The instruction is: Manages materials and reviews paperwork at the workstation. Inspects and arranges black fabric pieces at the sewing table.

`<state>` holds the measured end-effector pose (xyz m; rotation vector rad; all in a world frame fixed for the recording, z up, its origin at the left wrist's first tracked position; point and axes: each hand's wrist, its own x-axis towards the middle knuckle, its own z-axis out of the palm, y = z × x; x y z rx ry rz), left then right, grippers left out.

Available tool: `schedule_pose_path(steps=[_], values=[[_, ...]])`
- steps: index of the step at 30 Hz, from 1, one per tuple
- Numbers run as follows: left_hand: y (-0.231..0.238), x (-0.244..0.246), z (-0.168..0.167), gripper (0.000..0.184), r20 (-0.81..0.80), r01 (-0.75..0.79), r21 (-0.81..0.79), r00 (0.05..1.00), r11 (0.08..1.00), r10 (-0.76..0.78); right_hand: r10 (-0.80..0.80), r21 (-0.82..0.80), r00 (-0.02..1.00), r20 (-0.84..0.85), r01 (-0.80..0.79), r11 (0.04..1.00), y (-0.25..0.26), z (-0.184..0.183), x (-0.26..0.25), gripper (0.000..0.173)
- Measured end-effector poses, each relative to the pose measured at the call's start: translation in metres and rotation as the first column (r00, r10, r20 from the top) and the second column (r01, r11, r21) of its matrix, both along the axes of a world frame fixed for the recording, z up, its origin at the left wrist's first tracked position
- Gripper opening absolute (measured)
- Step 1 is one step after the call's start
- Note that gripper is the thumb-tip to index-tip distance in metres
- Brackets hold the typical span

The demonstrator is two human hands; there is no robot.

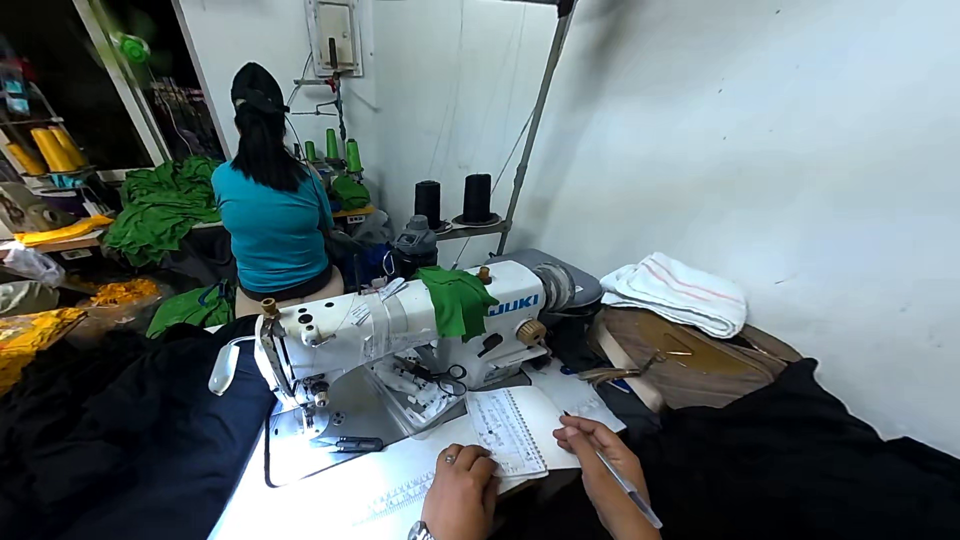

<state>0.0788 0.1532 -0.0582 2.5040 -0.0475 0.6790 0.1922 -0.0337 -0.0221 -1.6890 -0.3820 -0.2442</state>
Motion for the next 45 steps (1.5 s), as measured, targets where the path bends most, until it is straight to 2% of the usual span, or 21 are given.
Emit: schedule_pose_path(steps=[4, 6, 8, 12, 16, 27, 29, 33, 36, 40, 42, 45], values=[[0.0, -0.003, 0.008, 0.029, -0.047, -0.018, -0.072, 0.999, 0.997, 0.014, 0.03, -0.333, 0.959, 0.281, 0.068, 0.94, 0.002, -0.003, -0.003, 0.023], [0.0, -0.004, 0.01, 0.033, -0.058, -0.029, -0.087, 0.998, 0.996, 0.024, 0.105, -0.426, 0.921, 0.374, 0.07, 0.902, 0.011, -0.01, -0.004, 0.028], [0.001, -0.005, 0.01, 0.032, -0.054, -0.026, -0.096, 0.998, 0.995, 0.021, 0.155, -0.489, 0.912, 0.379, 0.055, 0.87, 0.023, -0.016, -0.011, 0.034], [0.001, -0.006, 0.011, 0.028, -0.035, -0.01, -0.12, 0.999, 0.993, 0.006, 0.183, -0.623, 0.953, 0.241, 0.008, 0.782, 0.035, -0.019, -0.023, 0.048], [-0.001, -0.005, 0.008, 0.028, -0.006, -0.014, -0.127, 1.0, 0.992, 0.013, 0.139, -0.59, 0.97, 0.2, 0.006, 0.807, 0.034, -0.021, -0.017, 0.053], [-0.001, -0.003, 0.01, 0.044, -0.015, -0.009, -0.088, 1.0, 0.996, 0.007, 0.169, -0.622, 0.952, 0.254, 0.027, 0.782, 0.03, -0.021, -0.016, 0.029], [-0.001, -0.004, 0.013, 0.056, -0.055, -0.008, -0.059, 0.998, 0.998, 0.005, 0.18, -0.639, 0.951, 0.253, 0.024, 0.769, 0.028, -0.019, -0.016, 0.031], [-0.006, -0.005, 0.021, 0.068, -0.202, -0.044, 0.075, 0.978, 0.996, 0.058, 0.235, -0.686, 0.947, 0.218, -0.023, 0.727, 0.022, -0.011, -0.016, 0.037], [-0.01, -0.003, 0.024, 0.072, -0.31, -0.012, 0.153, 0.949, 0.988, 0.06, 0.275, -0.707, 0.938, 0.212, -0.047, 0.705, 0.017, -0.009, -0.014, 0.035], [-0.011, -0.003, 0.025, 0.072, -0.353, 0.0, 0.162, 0.934, 0.987, 0.058, 0.293, -0.707, 0.932, 0.214, -0.059, 0.705, 0.014, -0.009, -0.012, 0.035], [-0.011, -0.003, 0.026, 0.071, -0.347, -0.003, 0.153, 0.936, 0.988, 0.056, 0.294, -0.679, 0.923, 0.248, -0.051, 0.733, 0.013, -0.01, -0.012, 0.033], [-0.008, -0.003, 0.03, 0.071, -0.385, 0.013, 0.115, 0.922, 0.993, 0.033, 0.194, -0.553, 0.915, 0.353, 0.037, 0.832, 0.015, -0.002, -0.007, 0.033]])
